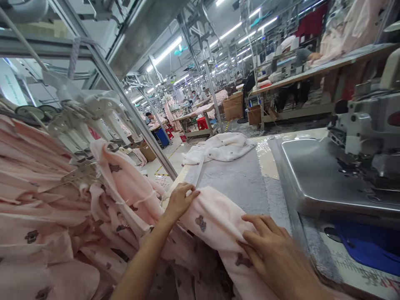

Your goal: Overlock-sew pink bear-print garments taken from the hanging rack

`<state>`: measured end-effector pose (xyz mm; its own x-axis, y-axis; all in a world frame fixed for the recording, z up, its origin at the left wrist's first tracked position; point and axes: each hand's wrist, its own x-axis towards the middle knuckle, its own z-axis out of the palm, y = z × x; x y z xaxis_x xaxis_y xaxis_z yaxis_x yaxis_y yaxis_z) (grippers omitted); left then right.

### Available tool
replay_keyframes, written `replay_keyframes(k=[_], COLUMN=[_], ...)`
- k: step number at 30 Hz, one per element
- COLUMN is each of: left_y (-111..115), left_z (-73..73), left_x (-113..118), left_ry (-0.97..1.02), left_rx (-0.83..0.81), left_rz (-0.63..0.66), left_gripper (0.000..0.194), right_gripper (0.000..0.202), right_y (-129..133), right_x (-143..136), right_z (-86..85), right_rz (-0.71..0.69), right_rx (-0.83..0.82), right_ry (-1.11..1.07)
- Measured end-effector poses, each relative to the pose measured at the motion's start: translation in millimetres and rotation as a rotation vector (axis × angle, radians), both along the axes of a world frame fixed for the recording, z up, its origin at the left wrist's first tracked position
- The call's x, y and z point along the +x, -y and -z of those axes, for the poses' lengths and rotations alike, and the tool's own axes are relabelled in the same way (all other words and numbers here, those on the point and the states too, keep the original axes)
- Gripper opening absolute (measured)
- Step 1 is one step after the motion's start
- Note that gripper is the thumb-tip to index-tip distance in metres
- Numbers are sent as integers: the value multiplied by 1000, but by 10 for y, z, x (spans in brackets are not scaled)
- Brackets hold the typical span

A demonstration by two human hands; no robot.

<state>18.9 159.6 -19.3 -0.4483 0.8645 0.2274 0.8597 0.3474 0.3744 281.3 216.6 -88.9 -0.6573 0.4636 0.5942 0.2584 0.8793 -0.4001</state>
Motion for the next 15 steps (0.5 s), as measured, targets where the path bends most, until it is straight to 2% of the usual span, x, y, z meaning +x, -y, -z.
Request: replay_keyframes(k=[5, 8, 11, 15], left_y=[-299, -436, -437, -362], left_z=[122, 287, 431, 463], left_x=[16, 26, 33, 28], left_ry=[64, 107, 125, 151], left_rx=[53, -44, -130, -184], left_rz=[-76, -131, -196, -262], left_gripper=[30, 29, 29, 38], right_gripper=[26, 29, 34, 38], right_y=[-114, -264, -386, -421], right_x=[16, -50, -65, -46], right_z=[-140, -60, 78, 166], right_rz=[-81, -53, -70, -101], right_rx=[-117, -284, -413, -488], right_ry=[-7, 109, 177, 185])
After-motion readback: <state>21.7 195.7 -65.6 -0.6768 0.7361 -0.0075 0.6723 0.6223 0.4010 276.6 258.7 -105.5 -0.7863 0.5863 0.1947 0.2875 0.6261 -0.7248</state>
